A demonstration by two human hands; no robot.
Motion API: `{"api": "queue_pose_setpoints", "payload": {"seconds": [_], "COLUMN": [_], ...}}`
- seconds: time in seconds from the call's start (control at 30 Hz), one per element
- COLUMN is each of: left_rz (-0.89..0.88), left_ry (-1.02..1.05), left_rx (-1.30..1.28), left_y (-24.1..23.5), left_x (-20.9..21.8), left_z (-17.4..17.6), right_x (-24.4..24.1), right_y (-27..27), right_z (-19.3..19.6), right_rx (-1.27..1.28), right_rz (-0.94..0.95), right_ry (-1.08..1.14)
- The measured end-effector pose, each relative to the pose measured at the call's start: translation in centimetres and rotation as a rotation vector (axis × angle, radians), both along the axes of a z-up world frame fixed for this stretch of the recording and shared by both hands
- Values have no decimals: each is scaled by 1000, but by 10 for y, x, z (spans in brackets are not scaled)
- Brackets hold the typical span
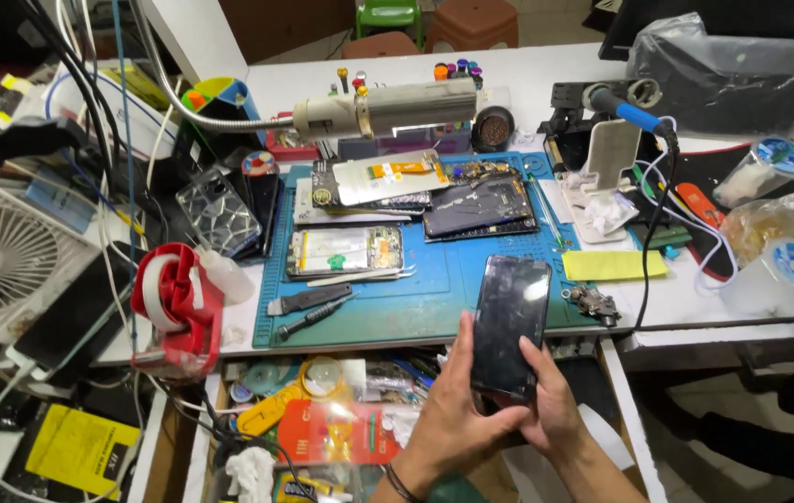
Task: The person holds a smartphone, turns it on to display the home screen, and then turns it off. They rotate the device to show the back and sides, tapping the screen and edges. The person places the phone on the workbench, opens a drawer, and then picks up the phone again to turn it on once more.
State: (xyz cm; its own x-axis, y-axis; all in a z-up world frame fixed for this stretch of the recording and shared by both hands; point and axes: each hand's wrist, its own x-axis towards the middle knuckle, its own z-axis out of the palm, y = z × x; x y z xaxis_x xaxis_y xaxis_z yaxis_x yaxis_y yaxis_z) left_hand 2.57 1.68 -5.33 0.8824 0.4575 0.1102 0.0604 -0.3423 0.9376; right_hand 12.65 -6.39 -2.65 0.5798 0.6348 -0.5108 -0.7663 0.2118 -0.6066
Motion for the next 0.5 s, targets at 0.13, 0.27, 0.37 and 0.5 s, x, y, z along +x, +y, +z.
{"api": "queue_pose_setpoints", "payload": {"seconds": [0.13, 0.27, 0.37, 0.5], "left_rz": [-85, 12, 68, 75], "left_ry": [-294, -522, -539, -568], "left_rx": [55, 451, 539, 568], "left_y": [6, 9, 7, 7], "left_x": [-11, -8, -5, -6], "left_z": [14, 11, 1, 2], "right_x": [8, 20, 21, 23], "right_y": [-12, -25, -32, -34], "right_z": [-6, -30, -40, -50], "right_rx": [86, 239, 398, 279], "right_rz": [-38, 15, 58, -1], "right_ry": [101, 105, 85, 208]}}
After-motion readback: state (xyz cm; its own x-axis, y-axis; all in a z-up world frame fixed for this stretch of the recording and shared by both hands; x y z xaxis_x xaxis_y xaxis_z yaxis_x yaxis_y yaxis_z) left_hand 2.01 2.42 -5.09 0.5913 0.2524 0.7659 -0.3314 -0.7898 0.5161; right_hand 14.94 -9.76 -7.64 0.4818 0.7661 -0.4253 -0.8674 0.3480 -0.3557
